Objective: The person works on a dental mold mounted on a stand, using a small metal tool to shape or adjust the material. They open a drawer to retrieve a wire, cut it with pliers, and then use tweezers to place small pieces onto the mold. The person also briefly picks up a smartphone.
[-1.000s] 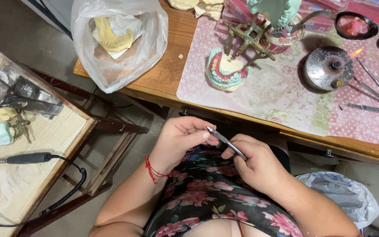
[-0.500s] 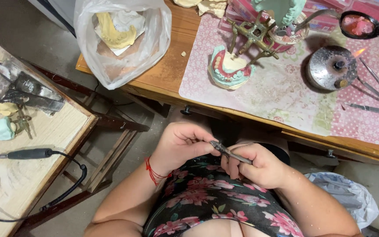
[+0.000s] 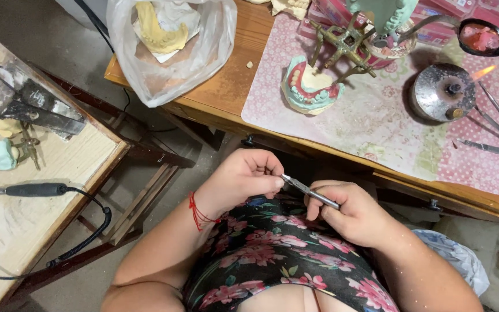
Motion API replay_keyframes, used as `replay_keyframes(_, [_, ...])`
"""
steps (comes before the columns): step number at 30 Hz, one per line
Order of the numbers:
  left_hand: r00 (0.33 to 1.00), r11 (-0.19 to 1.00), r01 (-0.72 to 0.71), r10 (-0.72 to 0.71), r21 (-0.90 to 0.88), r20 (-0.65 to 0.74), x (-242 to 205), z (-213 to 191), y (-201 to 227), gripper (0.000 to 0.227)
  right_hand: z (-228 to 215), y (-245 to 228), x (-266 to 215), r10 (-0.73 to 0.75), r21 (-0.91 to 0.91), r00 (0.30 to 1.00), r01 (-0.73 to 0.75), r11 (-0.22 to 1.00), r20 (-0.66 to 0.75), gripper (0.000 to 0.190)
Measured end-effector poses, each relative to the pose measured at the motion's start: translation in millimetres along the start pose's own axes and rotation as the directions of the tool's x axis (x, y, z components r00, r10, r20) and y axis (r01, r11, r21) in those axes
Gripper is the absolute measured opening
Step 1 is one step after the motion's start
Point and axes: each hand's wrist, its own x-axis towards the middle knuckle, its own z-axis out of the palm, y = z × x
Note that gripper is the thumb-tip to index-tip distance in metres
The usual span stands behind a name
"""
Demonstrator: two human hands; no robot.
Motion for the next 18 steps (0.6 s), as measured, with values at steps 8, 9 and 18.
replay_keyframes(8, [0.993, 0.986, 0.105, -0.112, 0.133, 0.047, -5, 2, 13, 0.006, -14, -35, 7, 0.037, -0.240, 0.995, -0.013, 0.971, 0.096, 0.020])
replay_keyframes(9, [0.985, 0.970, 0.148, -0.161, 0.192, 0.055, -3, 3, 13, 0.006, -18, -40, 3, 0.071, -0.334, 0.988, -0.022, 0.942, 0.135, 0.019])
replay_keyframes(18, [0.950, 0.921, 0.249, -0.292, 0.300, 0.110, -2, 25, 27, 0.009, -42, -58, -35, 0.030, -0.456, 0.985, 0.051, 0.889, 0.168, 0.029])
